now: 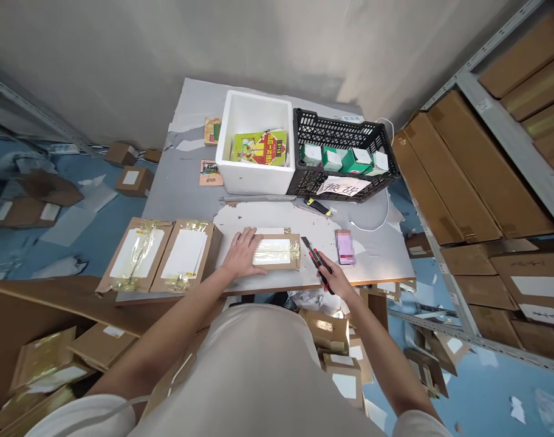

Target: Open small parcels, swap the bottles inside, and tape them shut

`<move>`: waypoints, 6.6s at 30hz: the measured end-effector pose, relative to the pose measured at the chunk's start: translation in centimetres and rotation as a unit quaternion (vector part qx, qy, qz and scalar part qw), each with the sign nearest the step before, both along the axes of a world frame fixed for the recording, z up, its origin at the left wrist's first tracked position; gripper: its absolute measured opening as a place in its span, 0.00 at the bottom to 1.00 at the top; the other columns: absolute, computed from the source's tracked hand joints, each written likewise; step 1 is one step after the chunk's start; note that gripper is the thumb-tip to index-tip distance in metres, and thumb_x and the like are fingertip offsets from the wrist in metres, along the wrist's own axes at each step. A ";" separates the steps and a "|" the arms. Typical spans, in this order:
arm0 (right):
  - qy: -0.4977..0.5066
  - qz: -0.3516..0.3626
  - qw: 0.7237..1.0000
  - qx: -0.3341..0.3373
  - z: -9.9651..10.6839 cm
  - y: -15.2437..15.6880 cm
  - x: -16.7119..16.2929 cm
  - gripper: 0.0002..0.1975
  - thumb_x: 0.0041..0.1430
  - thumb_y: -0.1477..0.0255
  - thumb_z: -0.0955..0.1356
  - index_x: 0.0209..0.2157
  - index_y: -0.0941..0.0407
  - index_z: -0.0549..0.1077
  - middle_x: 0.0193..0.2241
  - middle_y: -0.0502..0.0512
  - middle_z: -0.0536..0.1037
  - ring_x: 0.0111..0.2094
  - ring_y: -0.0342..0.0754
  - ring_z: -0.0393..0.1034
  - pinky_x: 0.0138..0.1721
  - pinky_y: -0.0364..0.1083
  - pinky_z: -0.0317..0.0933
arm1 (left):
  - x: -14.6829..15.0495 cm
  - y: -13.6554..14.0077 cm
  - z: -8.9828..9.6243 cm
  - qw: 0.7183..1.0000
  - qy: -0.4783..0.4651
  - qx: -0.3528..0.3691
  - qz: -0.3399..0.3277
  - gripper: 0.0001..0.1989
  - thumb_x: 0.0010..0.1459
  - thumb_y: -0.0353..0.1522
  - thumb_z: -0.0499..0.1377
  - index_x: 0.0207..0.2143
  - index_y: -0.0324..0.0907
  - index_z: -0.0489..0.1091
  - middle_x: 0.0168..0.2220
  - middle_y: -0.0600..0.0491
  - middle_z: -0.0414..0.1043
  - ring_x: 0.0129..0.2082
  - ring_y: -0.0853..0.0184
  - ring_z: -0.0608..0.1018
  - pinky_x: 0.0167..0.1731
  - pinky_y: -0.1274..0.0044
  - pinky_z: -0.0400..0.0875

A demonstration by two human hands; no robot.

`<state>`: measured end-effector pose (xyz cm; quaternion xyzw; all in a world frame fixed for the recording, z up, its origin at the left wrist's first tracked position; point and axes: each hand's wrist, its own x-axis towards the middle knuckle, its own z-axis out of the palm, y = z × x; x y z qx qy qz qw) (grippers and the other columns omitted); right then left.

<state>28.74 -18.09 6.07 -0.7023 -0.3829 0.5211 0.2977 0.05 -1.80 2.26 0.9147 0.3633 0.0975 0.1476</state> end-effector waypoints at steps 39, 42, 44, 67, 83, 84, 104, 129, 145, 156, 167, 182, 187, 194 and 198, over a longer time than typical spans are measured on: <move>-0.284 0.104 0.949 -0.092 1.6 -3.8 -4.8 0.28 0.61 0.71 0.60 0.63 0.46 0.54 0.32 0.53 0.79 0.30 0.47 0.73 0.32 0.43 0.62 | 0.7 1.4 -1.1 1.000 0.010 -0.007 0.010 0.53 0.36 0.56 0.60 0.60 0.37 0.54 0.56 0.38 0.60 0.56 0.48 0.61 0.59 0.59 0.45; -0.166 -0.039 0.983 -0.062 1.0 -5.1 -4.0 0.29 0.59 0.65 0.62 0.62 0.50 0.56 0.29 0.53 0.78 0.25 0.47 0.72 0.27 0.44 0.65 | 0.9 1.0 -0.8 0.999 0.019 0.000 0.040 0.54 0.35 0.58 0.60 0.60 0.37 0.54 0.56 0.37 0.60 0.56 0.47 0.61 0.59 0.60 0.45; -0.097 -0.111 0.989 -0.031 0.2 -4.6 -4.3 0.28 0.59 0.59 0.60 0.60 0.53 0.58 0.32 0.55 0.78 0.27 0.48 0.73 0.26 0.46 0.67 | 1.4 0.4 -0.4 0.995 0.028 0.005 0.096 0.55 0.35 0.60 0.59 0.60 0.36 0.53 0.56 0.36 0.60 0.55 0.46 0.62 0.57 0.59 0.48; 0.167 -0.312 0.934 0.057 -4.5 0.4 -10.9 0.21 0.53 0.54 0.66 0.42 0.54 0.67 0.43 0.56 0.75 0.28 0.42 0.70 0.29 0.44 0.67 | 2.2 5.2 0.9 0.985 -0.069 -0.083 0.135 0.32 0.57 0.43 0.52 0.60 0.36 0.53 0.59 0.40 0.57 0.59 0.53 0.61 0.56 0.64 0.59; 0.202 -0.255 0.939 0.112 -5.4 7.2 -6.6 0.23 0.52 0.55 0.67 0.45 0.53 0.63 0.47 0.59 0.74 0.44 0.49 0.72 0.39 0.47 0.68 | -1.2 0.3 1.9 0.960 0.112 -0.058 0.250 0.46 0.52 0.55 0.50 0.63 0.32 0.45 0.53 0.32 0.64 0.56 0.43 0.64 0.51 0.58 0.58; 0.188 -0.234 0.948 0.105 -5.4 7.6 -6.3 0.23 0.52 0.55 0.67 0.44 0.53 0.63 0.46 0.59 0.74 0.43 0.49 0.72 0.38 0.47 0.68 | -1.3 -0.1 1.7 0.970 0.100 -0.030 0.219 0.44 0.54 0.53 0.49 0.64 0.34 0.45 0.59 0.33 0.57 0.60 0.43 0.58 0.54 0.57 0.53; 0.030 -0.030 0.999 -0.009 -2.5 1.5 -3.7 0.31 0.59 0.62 0.61 0.63 0.46 0.52 0.29 0.48 0.72 0.17 0.37 0.62 0.15 0.39 0.62 | -0.6 0.6 -0.5 0.994 0.084 -0.022 0.068 0.48 0.48 0.56 0.53 0.64 0.38 0.49 0.65 0.40 0.47 0.65 0.50 0.49 0.61 0.58 0.37; -0.009 0.132 0.989 -0.061 1.1 4.6 -0.3 0.30 0.57 0.71 0.64 0.62 0.47 0.57 0.19 0.43 0.66 0.12 0.36 0.59 0.13 0.37 0.55 | -0.1 0.7 -0.1 0.991 0.100 -0.048 0.073 0.54 0.40 0.60 0.56 0.64 0.39 0.48 0.66 0.40 0.44 0.65 0.46 0.48 0.61 0.57 0.38; 0.030 0.086 0.995 -0.034 0.2 0.6 -2.6 0.30 0.60 0.66 0.62 0.63 0.48 0.53 0.20 0.43 0.66 0.14 0.37 0.58 0.16 0.39 0.57 | -0.2 0.8 -0.7 0.992 0.097 -0.047 0.064 0.53 0.44 0.60 0.52 0.64 0.37 0.45 0.66 0.40 0.41 0.65 0.47 0.46 0.60 0.56 0.38; -0.062 0.007 0.998 -0.024 -2.1 -3.7 -1.4 0.31 0.62 0.62 0.58 0.65 0.48 0.45 0.31 0.50 0.73 0.18 0.39 0.64 0.21 0.42 0.64 | -0.3 0.7 -0.9 0.993 0.081 -0.047 0.068 0.53 0.45 0.58 0.54 0.65 0.38 0.44 0.67 0.41 0.38 0.66 0.47 0.42 0.61 0.56 0.32; -0.434 -0.002 0.897 -0.077 -12.3 2.2 -1.8 0.27 0.61 0.73 0.55 0.63 0.58 0.51 0.48 0.71 0.64 0.48 0.61 0.63 0.44 0.58 0.60 | -1.7 -1.2 -1.3 0.951 -0.150 -0.069 0.260 0.42 0.52 0.44 0.58 0.64 0.37 0.44 0.67 0.38 0.37 0.66 0.53 0.42 0.63 0.61 0.41; -0.436 0.307 0.833 0.147 -3.4 14.1 -8.1 0.36 0.55 0.56 0.66 0.62 0.51 0.53 0.60 0.65 0.54 0.57 0.63 0.51 0.53 0.58 0.50 | -1.3 -3.1 -3.2 0.787 -0.254 -0.341 0.447 0.42 0.45 0.37 0.67 0.59 0.45 0.50 0.53 0.45 0.66 0.51 0.59 0.72 0.52 0.67 0.66; -0.454 0.304 0.827 0.130 -2.2 15.6 -7.1 0.21 0.64 0.60 0.58 0.55 0.52 0.63 0.45 0.61 0.73 0.46 0.56 0.65 0.46 0.52 0.56 | -1.5 -3.6 -3.4 0.784 -0.280 -0.350 0.429 0.41 0.45 0.38 0.66 0.59 0.46 0.51 0.55 0.45 0.64 0.52 0.59 0.70 0.53 0.68 0.64; -0.419 0.029 0.900 0.118 -3.2 18.4 -7.2 0.27 0.59 0.56 0.62 0.55 0.57 0.61 0.52 0.66 0.64 0.53 0.59 0.59 0.48 0.53 0.59 | -1.8 -1.0 -2.0 0.788 -0.202 -0.383 0.437 0.33 0.47 0.48 0.61 0.53 0.42 0.60 0.52 0.43 0.68 0.51 0.56 0.71 0.50 0.68 0.65; -0.434 0.056 0.873 0.215 -3.0 15.9 -9.0 0.26 0.60 0.66 0.63 0.59 0.54 0.57 0.62 0.68 0.47 0.63 0.62 0.41 0.57 0.65 0.44 | -1.4 3.0 -0.2 0.841 -0.126 -0.315 0.421 0.40 0.44 0.55 0.60 0.54 0.40 0.59 0.55 0.40 0.64 0.54 0.52 0.68 0.50 0.68 0.63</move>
